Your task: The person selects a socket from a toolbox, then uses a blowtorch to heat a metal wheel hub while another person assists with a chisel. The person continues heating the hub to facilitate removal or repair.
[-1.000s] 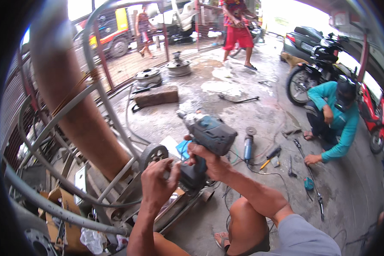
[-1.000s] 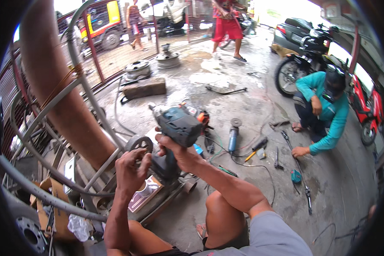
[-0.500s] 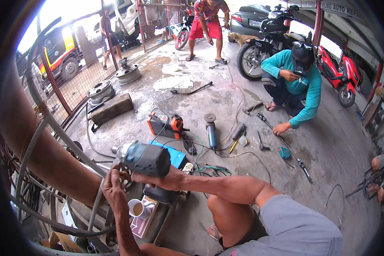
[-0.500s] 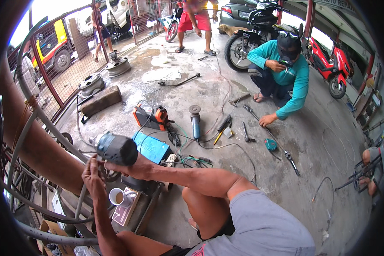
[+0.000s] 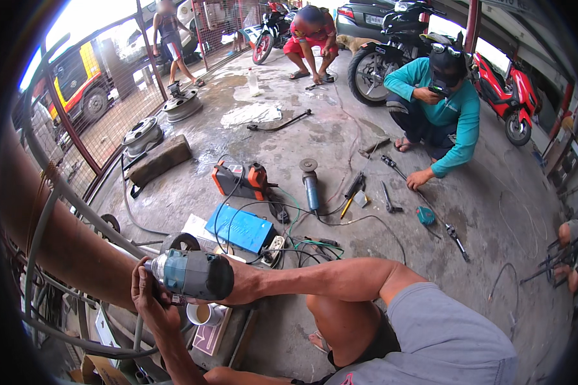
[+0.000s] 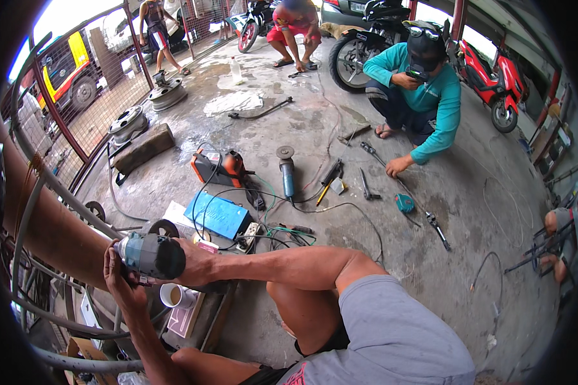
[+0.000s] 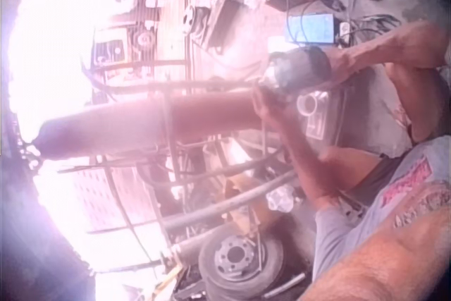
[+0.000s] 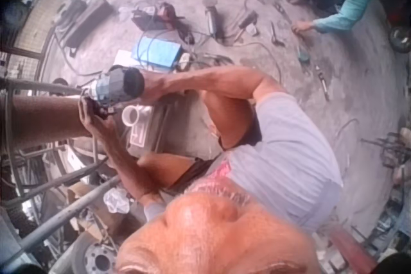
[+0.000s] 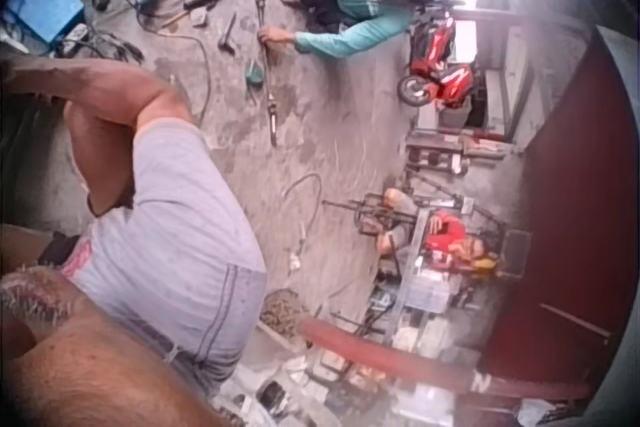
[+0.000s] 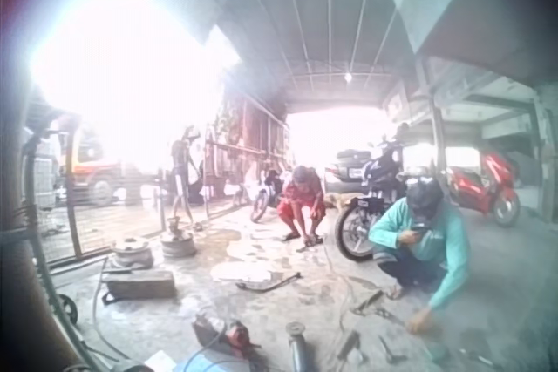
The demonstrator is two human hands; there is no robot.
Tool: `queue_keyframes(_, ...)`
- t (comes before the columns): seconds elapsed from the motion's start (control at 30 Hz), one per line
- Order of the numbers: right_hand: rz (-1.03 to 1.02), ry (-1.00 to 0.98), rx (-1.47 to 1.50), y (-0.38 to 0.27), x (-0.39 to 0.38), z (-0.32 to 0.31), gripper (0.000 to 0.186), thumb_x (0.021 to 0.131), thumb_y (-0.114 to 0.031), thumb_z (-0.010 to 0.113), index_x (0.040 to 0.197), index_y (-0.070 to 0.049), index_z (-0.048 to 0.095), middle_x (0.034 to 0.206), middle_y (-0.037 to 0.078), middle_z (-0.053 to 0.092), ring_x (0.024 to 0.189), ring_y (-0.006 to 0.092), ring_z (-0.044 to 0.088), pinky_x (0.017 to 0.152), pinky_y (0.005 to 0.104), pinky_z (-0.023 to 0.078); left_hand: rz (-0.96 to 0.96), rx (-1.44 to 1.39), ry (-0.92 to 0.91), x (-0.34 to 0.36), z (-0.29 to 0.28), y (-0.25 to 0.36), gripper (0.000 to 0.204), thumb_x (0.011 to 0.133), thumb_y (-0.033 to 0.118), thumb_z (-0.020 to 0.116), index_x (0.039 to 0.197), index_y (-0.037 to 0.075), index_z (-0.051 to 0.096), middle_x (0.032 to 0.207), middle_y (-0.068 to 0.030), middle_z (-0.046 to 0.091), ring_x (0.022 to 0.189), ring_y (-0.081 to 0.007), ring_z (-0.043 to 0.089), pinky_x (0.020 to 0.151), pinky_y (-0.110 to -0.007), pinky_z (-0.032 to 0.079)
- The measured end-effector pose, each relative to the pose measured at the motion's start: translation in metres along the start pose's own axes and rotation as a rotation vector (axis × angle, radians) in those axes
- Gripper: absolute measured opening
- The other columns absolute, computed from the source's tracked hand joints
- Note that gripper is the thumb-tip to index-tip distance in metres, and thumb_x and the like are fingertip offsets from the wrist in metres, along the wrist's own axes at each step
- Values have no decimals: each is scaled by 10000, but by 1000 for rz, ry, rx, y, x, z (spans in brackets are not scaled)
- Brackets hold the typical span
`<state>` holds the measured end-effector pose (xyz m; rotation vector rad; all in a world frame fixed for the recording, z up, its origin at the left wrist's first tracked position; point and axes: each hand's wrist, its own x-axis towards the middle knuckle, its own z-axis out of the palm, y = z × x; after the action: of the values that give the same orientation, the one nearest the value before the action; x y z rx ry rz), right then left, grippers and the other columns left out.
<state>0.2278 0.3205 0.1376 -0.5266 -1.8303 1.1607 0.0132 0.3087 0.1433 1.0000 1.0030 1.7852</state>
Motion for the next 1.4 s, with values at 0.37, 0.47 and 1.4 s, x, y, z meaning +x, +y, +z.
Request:
queue_keyframes(0.37, 32, -77, 25, -10, -5, -13, 551, 832, -312, 895, 1227, 4, 678, 1070, 173, 759, 934, 249, 717, 891, 376, 567, -52, -150, 22, -2, 9, -5, 334, 1062, 289, 657, 1258, 20, 686, 927, 3, 692, 652, 9, 543, 493, -142, 375)
queue_keyframes(0.47, 16, -64, 11, -8, -6, -14, 550, 829, -321, 897, 1213, 8, 682, 1055, 175, 761, 925, 253, 720, 887, 378, 569, -67, -142, -79, -3, 5, -3, 338, 1069, 301, 645, 1276, 35, 668, 942, -5, 692, 708, -2, 593, 508, -140, 404)
queue_keyframes(1.4, -25, -91, 33, -15, -8, -19, 657, 842, -320, 888, 1331, 15, 602, 1173, 187, 713, 1060, 253, 677, 1012, 381, 525, 70, -97, -133, -3, -9, -21, 378, 1090, 397, 587, 1283, 73, 605, 1161, -17, 635, 1078, -127, 611, 957, -306, 504)
